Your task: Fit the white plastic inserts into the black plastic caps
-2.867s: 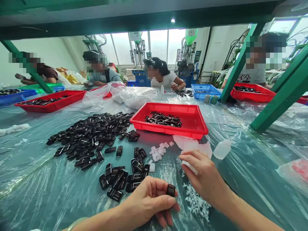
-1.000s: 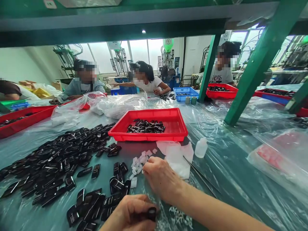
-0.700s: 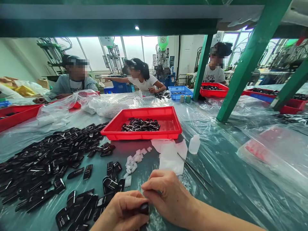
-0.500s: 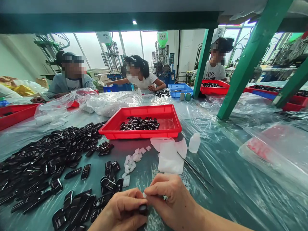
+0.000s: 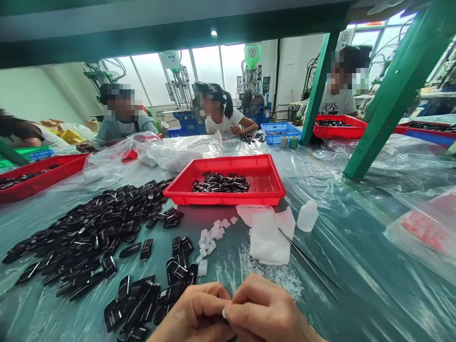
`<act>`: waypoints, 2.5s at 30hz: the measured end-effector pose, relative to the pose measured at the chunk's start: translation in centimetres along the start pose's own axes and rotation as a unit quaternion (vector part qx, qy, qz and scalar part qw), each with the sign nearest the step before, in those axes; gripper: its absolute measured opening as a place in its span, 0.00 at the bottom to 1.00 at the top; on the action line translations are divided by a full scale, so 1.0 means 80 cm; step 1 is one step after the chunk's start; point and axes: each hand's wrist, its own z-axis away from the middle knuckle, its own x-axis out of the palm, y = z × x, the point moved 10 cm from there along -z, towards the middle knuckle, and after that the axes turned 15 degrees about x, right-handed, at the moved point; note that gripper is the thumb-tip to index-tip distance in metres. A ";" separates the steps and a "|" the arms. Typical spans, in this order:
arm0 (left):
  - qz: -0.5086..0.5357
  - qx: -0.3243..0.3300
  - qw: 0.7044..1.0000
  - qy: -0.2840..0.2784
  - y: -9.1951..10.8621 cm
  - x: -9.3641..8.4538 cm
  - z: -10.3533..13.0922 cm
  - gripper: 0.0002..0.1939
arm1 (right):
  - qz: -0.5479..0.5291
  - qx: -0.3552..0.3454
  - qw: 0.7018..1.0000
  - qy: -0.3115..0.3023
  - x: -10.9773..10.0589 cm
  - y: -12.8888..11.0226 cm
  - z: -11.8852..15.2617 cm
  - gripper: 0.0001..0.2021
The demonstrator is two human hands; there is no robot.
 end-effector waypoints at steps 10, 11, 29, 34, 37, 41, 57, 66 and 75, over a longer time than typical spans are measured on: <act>0.007 0.021 1.000 0.013 -0.005 0.002 0.000 0.11 | 0.037 -0.026 0.999 0.021 0.001 -0.006 0.005 0.08; 0.008 0.023 1.000 0.016 -0.005 0.002 0.000 0.11 | 0.051 -0.040 0.997 0.031 0.000 -0.010 0.006 0.08; -0.023 0.033 0.999 0.010 0.004 0.000 -0.002 0.17 | 0.124 -0.114 0.978 0.126 -0.011 -0.040 0.005 0.10; -0.021 0.029 0.999 -0.003 0.008 0.000 -0.003 0.17 | 0.095 -0.097 0.984 0.116 -0.012 -0.039 0.002 0.08; -0.015 0.025 1.000 -0.005 0.010 0.001 -0.003 0.18 | 0.089 -0.081 0.987 0.106 -0.011 -0.038 0.000 0.09; 0.008 0.015 1.000 0.004 0.007 0.002 0.000 0.17 | 0.104 -0.079 0.985 0.109 -0.009 -0.040 0.001 0.09; 0.223 -0.119 0.967 0.041 -0.015 0.017 0.011 0.06 | 0.188 0.088 0.977 0.056 -0.027 0.046 -0.021 0.10; 0.252 -0.098 0.962 0.049 -0.019 0.020 0.011 0.04 | 0.252 0.129 0.959 0.013 -0.011 0.058 -0.016 0.12; 0.269 -0.104 0.955 0.070 -0.021 0.017 0.013 0.02 | 0.273 0.145 0.951 0.015 -0.013 0.066 -0.012 0.12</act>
